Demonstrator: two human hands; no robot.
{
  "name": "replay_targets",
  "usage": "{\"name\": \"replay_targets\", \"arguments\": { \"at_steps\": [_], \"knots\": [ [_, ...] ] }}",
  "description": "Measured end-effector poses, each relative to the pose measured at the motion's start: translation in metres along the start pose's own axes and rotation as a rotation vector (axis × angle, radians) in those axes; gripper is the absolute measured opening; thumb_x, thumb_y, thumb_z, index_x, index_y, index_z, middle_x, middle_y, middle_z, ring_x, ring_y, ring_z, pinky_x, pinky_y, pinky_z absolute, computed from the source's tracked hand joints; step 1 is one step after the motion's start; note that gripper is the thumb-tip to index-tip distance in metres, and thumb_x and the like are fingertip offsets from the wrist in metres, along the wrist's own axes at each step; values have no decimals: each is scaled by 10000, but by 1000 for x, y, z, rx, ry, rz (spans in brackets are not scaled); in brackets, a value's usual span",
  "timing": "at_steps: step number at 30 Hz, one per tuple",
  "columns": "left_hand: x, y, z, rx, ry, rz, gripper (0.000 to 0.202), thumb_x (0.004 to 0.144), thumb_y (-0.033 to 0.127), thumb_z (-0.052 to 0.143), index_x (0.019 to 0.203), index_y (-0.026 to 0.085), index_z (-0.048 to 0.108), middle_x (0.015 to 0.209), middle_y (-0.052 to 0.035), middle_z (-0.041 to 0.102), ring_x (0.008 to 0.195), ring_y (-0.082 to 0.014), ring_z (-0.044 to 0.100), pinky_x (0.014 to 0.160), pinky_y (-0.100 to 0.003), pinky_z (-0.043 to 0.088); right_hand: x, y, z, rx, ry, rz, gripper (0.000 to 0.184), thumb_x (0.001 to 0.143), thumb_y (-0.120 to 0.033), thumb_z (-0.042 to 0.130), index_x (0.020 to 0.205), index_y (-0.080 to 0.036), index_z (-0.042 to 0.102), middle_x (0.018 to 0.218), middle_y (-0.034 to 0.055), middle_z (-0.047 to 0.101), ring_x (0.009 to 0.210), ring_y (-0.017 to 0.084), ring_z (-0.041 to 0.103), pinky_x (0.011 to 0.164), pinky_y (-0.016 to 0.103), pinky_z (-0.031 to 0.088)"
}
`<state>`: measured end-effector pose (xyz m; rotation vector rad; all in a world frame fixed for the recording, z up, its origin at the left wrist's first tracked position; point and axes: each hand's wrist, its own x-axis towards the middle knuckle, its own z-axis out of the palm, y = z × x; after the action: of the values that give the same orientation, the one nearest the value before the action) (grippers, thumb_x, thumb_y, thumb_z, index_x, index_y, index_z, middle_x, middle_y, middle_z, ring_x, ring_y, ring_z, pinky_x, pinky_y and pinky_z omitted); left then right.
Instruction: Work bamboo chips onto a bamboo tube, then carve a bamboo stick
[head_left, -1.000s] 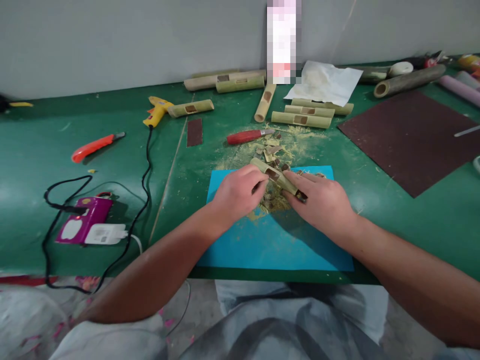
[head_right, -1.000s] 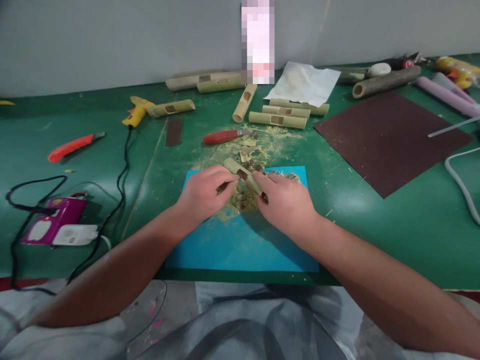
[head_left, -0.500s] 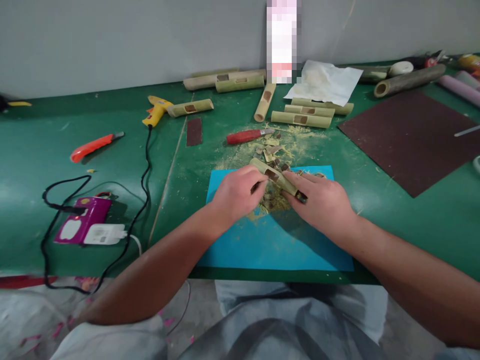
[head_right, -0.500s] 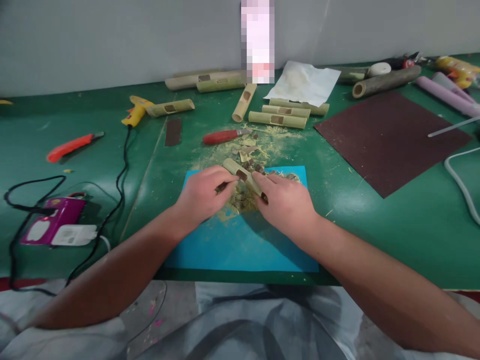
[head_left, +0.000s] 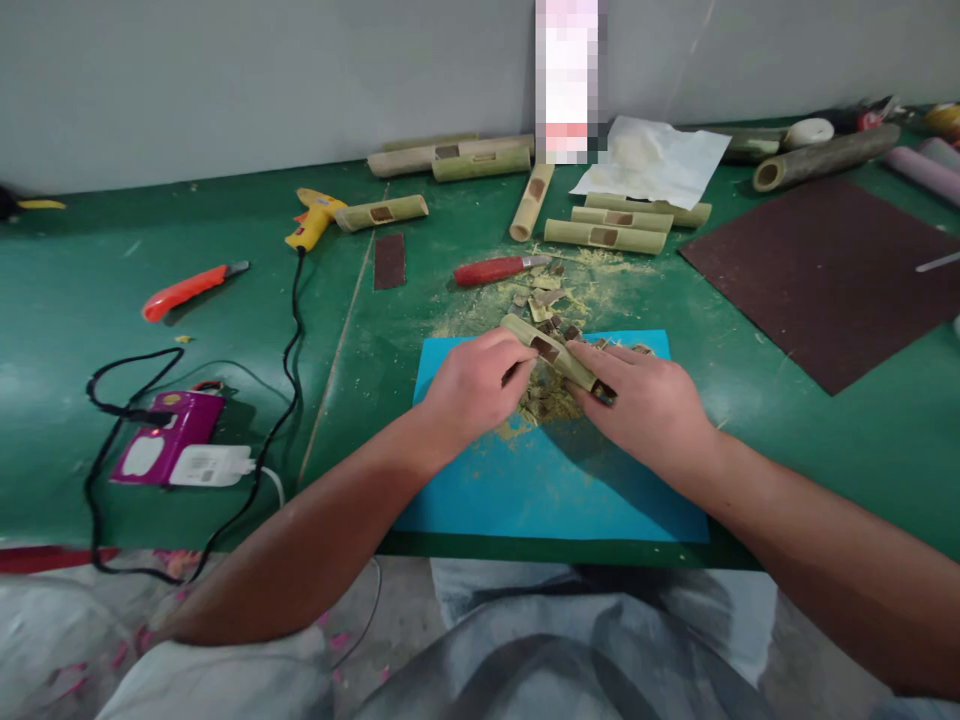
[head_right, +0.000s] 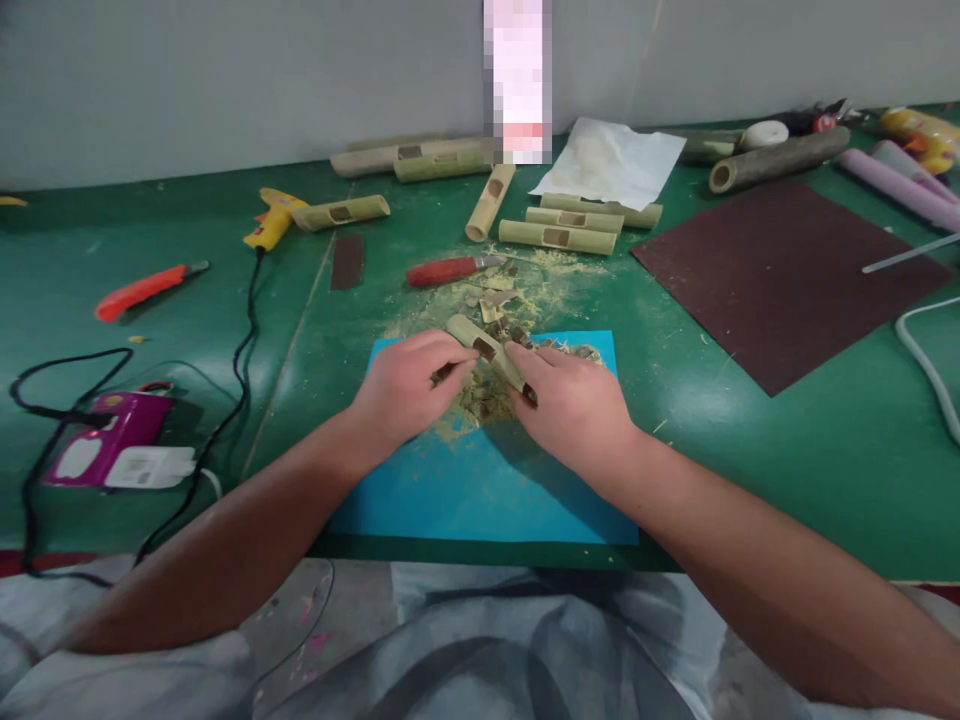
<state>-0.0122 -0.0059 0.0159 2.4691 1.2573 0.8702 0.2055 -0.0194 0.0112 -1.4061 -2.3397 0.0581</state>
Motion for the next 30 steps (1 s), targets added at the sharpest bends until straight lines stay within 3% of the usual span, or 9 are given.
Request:
{"name": "replay_targets", "arguments": {
  "at_steps": [30],
  "knots": [
    [2,-3,-2,-34,-58,-27,142,975,187,599,961,158,737,930,-69,744,871,-184,707,745,-279,538,0,-3,-2,4,-54,50,378,901,-335,596,1247,-249,723,1065,71,792,788,229,708,581,304,453]
  ]
}}
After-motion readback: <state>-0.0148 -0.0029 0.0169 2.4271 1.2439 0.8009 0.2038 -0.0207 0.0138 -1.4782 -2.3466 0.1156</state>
